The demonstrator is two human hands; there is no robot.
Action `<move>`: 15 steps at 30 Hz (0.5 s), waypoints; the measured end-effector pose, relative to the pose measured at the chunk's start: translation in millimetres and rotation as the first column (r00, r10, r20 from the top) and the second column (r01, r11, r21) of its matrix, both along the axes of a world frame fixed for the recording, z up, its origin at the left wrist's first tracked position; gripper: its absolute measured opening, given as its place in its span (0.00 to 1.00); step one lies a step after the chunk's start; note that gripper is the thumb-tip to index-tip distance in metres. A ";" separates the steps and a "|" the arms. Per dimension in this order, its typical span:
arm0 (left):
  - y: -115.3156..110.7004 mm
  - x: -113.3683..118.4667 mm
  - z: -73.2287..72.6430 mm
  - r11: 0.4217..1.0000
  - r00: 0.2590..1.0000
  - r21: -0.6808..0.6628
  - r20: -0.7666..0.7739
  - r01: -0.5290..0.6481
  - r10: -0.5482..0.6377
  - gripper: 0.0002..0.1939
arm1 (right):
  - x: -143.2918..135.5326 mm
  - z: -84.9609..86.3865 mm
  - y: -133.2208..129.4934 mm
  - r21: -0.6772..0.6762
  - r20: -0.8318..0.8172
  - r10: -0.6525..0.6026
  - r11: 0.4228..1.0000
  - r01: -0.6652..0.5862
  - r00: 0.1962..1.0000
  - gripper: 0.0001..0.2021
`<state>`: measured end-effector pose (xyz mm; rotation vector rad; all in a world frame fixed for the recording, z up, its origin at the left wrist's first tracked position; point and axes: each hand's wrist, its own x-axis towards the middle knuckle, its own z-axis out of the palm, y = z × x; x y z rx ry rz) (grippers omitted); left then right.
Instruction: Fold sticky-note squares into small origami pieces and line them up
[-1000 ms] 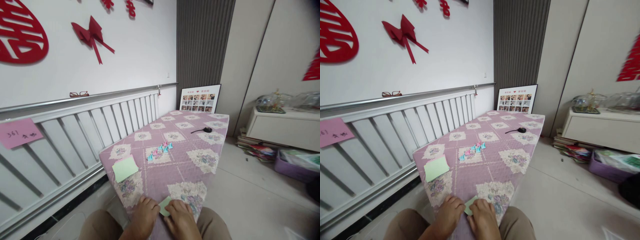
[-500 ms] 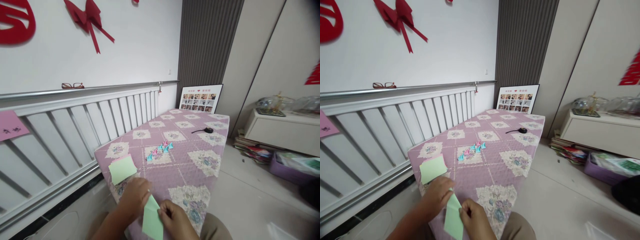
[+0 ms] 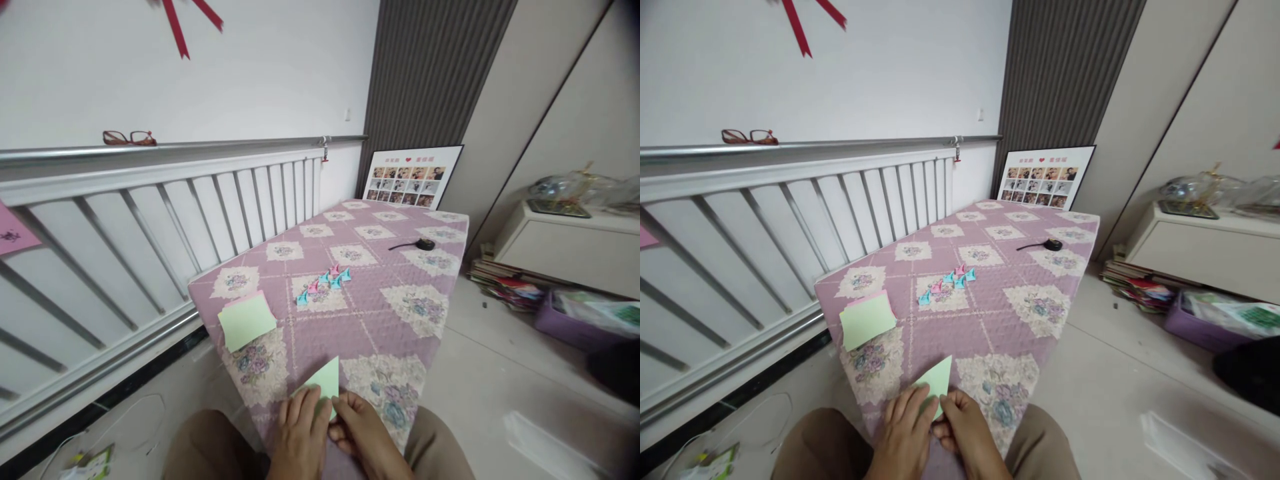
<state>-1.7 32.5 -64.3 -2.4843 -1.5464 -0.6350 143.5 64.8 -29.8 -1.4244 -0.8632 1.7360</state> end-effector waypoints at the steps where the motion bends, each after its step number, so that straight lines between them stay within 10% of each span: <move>1: 1.3 1.8 -2.5 1.000 1.000 0.000 0.000 -0.018 0.018 0.19 | 0.0 -0.1 1.1 0.022 0.077 0.048 0.999 -0.050 0.996 0.14; 7: 7.6 6.3 -10.1 0.999 1.000 -0.034 0.020 -0.016 0.016 0.14 | 15.1 5.5 8.4 0.139 0.495 0.248 0.924 -0.357 0.833 0.12; 11: 8.0 9.7 -17.2 0.998 0.999 -0.051 0.022 -0.030 0.031 0.11 | 28.4 6.7 8.6 0.371 0.833 -0.022 0.764 -0.528 0.553 0.09; 15: 9.1 11.8 -18.0 0.992 0.999 -0.118 0.030 -0.040 0.044 0.11 | 21.8 -3.6 7.5 0.531 0.816 -0.143 0.569 -0.628 0.561 0.09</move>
